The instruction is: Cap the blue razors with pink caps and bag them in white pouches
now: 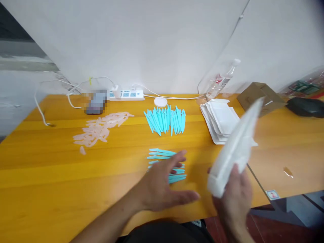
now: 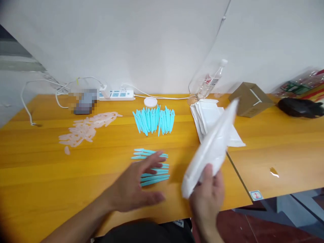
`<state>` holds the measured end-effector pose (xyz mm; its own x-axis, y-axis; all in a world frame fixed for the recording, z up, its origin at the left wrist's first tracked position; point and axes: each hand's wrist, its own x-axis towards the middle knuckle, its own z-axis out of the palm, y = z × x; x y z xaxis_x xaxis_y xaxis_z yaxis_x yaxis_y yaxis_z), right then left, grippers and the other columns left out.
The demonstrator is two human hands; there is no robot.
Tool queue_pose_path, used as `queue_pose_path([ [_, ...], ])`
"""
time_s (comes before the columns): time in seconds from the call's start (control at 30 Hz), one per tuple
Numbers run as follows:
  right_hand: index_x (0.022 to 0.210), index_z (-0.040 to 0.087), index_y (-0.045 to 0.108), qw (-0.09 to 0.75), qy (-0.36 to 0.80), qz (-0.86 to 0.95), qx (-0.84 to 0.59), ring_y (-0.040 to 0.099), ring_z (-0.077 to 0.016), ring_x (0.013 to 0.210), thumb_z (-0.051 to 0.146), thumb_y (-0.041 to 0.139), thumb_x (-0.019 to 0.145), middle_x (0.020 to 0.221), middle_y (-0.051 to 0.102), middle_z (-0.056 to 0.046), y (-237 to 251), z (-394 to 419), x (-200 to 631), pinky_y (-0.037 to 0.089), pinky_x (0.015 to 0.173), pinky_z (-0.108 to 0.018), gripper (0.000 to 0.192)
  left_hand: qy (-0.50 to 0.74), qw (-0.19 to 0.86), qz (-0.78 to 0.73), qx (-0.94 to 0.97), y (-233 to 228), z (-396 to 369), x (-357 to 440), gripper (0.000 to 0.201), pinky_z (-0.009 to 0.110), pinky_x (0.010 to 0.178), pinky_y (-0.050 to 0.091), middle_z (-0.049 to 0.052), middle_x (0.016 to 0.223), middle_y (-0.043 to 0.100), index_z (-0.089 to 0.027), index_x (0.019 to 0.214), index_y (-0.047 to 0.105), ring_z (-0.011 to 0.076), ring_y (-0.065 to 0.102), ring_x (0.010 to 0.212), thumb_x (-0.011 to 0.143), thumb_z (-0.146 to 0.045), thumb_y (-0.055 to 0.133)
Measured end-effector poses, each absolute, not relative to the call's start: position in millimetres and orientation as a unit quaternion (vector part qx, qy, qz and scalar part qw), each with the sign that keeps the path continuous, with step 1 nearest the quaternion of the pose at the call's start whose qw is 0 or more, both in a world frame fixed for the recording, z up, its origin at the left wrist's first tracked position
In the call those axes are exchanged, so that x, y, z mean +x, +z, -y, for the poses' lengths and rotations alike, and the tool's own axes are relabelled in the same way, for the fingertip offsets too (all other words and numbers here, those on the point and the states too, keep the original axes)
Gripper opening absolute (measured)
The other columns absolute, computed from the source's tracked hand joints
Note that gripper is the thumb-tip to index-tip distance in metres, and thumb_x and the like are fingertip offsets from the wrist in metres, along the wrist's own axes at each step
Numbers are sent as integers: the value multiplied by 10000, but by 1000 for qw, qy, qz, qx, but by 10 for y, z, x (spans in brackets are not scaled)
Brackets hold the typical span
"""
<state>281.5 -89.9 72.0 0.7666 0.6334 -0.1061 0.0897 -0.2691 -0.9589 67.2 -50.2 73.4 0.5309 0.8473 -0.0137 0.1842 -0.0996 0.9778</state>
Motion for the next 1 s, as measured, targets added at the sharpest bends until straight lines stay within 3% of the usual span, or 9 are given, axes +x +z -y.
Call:
queue_pose_path([
  [0.17, 1044, 194, 672, 480, 387, 195, -763, 657, -226, 718, 702, 613, 822, 847, 737, -42, 548, 1203, 2325, 501, 552, -283, 557, 341, 600, -396, 605, 722, 699, 827, 447, 382, 901, 598, 105, 1306, 689, -275, 1421, 519, 220, 715, 1074, 1000, -424, 530],
  [0.33, 1121, 183, 696, 451, 429, 183, -761, 694, -243, 833, 701, 606, 838, 956, 762, -56, 441, 1316, 2357, 553, 656, -292, 597, 303, 589, -397, 635, 774, 913, 686, 939, 409, 1017, 544, 89, 1497, 550, -329, 1540, 373, 294, 585, 1302, 741, -442, 851],
  [0.43, 1095, 181, 691, 456, 475, 319, -682, 685, -229, 781, 605, 492, 958, 889, 746, -57, 438, 1392, 2331, 550, 653, -301, 488, 350, 531, -442, 633, 711, 1057, 679, 504, 359, 978, 545, 74, 1374, 653, -282, 1427, 539, 244, 665, 1160, 941, -377, 635],
  [0.5, 968, 193, 683, 428, 431, 494, -622, 647, -197, 700, 488, 503, 989, 790, 701, -38, 499, 1454, 2424, 528, 620, -283, 346, 395, 495, -502, 590, 660, 1096, 634, 377, 315, 931, 548, 69, 1303, 691, -251, 1358, 590, 218, 681, 1099, 1001, -356, 530],
  [0.57, 894, 207, 644, 420, 259, 658, -569, 610, -175, 667, 399, 676, 902, 745, 650, -16, 603, 1520, 2604, 504, 613, -270, 194, 399, 483, -535, 566, 650, 1092, 569, 361, 294, 897, 548, 65, 1258, 709, -238, 1333, 600, 206, 689, 1052, 1006, -371, 524],
  [0.67, 1155, 190, 607, 383, -4, 778, -498, 636, -289, 981, 410, 870, 702, 1034, 671, -111, 775, 1565, 2853, 512, 890, -420, 568, 337, 506, -499, 618, 731, 1046, 561, 349, 301, 918, 536, 59, 1225, 723, -243, 1315, 622, 199, 690, 1020, 991, -353, 555],
  [0.77, 1483, 121, 392, 238, -1, 865, -443, 453, -438, 1319, 470, 806, 735, 1406, 523, -237, 857, 1454, 2931, 315, 1112, -635, 924, 295, 548, -405, 670, 845, 983, 706, 363, 338, 1011, 498, 54, 1249, 707, -260, 1320, 623, 217, 659, 1113, 962, -316, 596],
  [0.9, 1607, 125, 85, 184, 114, 884, -414, 552, -337, 1162, 196, 670, 809, 1318, 575, -198, 811, 1179, 2948, 477, 966, -496, 992, 278, 631, -383, 614, 863, 893, 817, 504, 293, 764, 558, 51, 1053, 730, -263, 1414, 505, 185, 683, 866, 944, -391, 632],
  [1.0, 1603, 187, 94, 206, 161, 869, -419, 561, -305, 1067, 167, 650, 818, 1231, 592, -160, 767, 1071, 2965, 499, 899, -454, 962, 281, 662, -422, 553, 783, 861, 723, 511, 236, 609, 499, 26, 862, 695, -221, 1386, 506, 146, 634, 698, 949, -465, 613],
])
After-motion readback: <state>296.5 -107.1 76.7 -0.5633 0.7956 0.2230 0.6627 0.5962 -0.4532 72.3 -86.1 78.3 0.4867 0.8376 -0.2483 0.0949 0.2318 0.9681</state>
